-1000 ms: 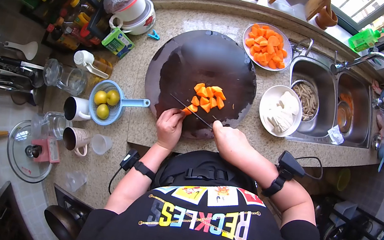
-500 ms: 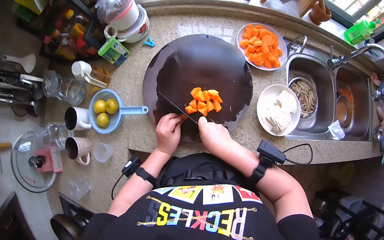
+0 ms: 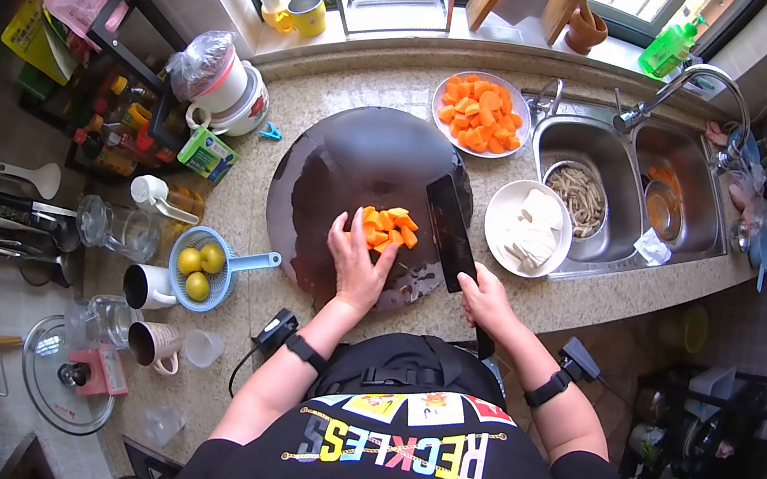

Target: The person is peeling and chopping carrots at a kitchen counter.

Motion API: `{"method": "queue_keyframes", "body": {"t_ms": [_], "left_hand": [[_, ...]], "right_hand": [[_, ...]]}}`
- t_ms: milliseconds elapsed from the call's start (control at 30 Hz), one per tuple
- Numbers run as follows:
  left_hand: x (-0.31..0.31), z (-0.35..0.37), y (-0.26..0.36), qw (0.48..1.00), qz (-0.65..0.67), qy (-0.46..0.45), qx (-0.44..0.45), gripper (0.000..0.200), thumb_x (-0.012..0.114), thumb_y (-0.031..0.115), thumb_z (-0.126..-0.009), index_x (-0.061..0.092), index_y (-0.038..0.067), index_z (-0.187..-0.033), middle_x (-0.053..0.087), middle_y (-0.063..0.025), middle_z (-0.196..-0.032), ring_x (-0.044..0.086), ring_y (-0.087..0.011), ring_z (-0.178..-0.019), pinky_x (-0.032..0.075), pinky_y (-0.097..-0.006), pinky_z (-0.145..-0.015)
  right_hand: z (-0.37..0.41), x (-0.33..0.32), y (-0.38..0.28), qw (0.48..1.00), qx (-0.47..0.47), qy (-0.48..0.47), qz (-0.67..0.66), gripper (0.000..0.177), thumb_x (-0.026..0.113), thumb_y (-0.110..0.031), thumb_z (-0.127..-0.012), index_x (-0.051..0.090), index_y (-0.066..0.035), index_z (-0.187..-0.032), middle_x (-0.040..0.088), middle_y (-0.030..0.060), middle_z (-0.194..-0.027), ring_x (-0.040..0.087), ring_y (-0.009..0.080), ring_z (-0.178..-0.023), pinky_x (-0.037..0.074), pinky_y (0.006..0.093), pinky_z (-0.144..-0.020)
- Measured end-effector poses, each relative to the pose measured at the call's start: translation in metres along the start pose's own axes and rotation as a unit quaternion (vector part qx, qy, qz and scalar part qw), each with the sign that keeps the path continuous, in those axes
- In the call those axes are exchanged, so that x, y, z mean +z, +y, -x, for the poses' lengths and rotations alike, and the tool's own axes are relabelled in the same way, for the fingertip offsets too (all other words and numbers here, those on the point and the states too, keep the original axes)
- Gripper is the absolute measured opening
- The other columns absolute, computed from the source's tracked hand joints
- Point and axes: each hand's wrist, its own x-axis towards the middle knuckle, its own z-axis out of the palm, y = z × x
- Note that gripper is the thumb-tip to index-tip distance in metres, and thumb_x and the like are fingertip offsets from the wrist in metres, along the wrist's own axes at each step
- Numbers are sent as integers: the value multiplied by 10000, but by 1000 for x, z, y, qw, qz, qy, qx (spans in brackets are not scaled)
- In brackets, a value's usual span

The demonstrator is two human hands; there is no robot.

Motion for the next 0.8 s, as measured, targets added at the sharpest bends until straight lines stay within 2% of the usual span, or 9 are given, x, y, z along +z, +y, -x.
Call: {"method": "queue_keyframes", "body": {"t_ms": [100,233,300,333,433,467,600,733,800], "left_hand": [[14,-11,12,1000,-20,-13,3,753,666,421,-787,345,69,-1370,265,-253,-1345,265,-430,-1251,232,-507,-1046],[20,-25,27,995,-85,-36,33,726,671,430,-778,377,130,-1370,277,-245,-1353,263,-434,-1260,234,-514,-1046],[31,-26,25,995,-86,-13,45,617,672,396,-779,472,155,-1311,321,-223,-1344,265,-437,-1262,233,-520,-1047],[33,-30,27,998,-43,17,31,487,675,303,-779,562,104,-1209,398,-191,-1299,304,-418,-1246,258,-500,-1044],[42,-34,18,999,26,43,-2,406,672,216,-767,600,71,-1140,445,-168,-1262,343,-386,-1229,293,-470,-1034],[43,-34,19,997,21,71,-5,370,673,154,-753,613,55,-1104,490,-154,-1213,401,-349,-1189,331,-436,-1014],[48,-40,13,988,78,122,-47,316,689,92,-714,653,49,-1025,549,-126,-1143,457,-315,-1133,365,-415,-990],[44,-40,13,985,98,136,-48,308,701,73,-695,659,54,-1000,568,-112,-1100,488,-301,-1095,389,-409,-966],[42,-47,20,984,86,156,-24,284,715,72,-697,664,64,-976,576,-94,-1077,528,-279,-1033,429,-384,-913]], "right_hand": [[4,-3,13,998,53,-16,-41,174,463,-228,-960,461,-73,-1040,400,-19,-540,387,77,-387,366,252,-354],[-5,15,16,989,92,-108,-47,144,451,-231,-965,453,-95,-1015,390,-22,-532,385,78,-392,352,244,-359],[-11,25,15,987,97,-116,-46,132,444,-226,-967,447,-103,-1013,388,-22,-531,386,82,-393,360,251,-362],[-15,31,12,986,98,-123,-57,123,437,-221,-969,442,-106,-1011,387,-20,-530,383,86,-390,362,254,-362],[-22,40,4,986,93,-123,-60,104,422,-204,-973,426,-104,-1000,386,-13,-527,380,93,-388,367,260,-360],[-25,46,3,984,90,-137,-64,99,424,-206,-975,421,-107,-971,390,-18,-535,383,89,-390,369,257,-361],[-28,56,-7,982,87,-149,-75,96,431,-195,-970,411,-103,-949,400,-11,-541,390,92,-390,372,261,-355],[-26,56,-9,979,91,-168,-76,93,440,-182,-960,402,-98,-965,404,-1,-542,390,99,-390,367,267,-351],[-25,52,-16,982,80,-158,-72,87,441,-176,-958,399,-100,-958,407,0,-547,389,98,-390,368,266,-353]]}}
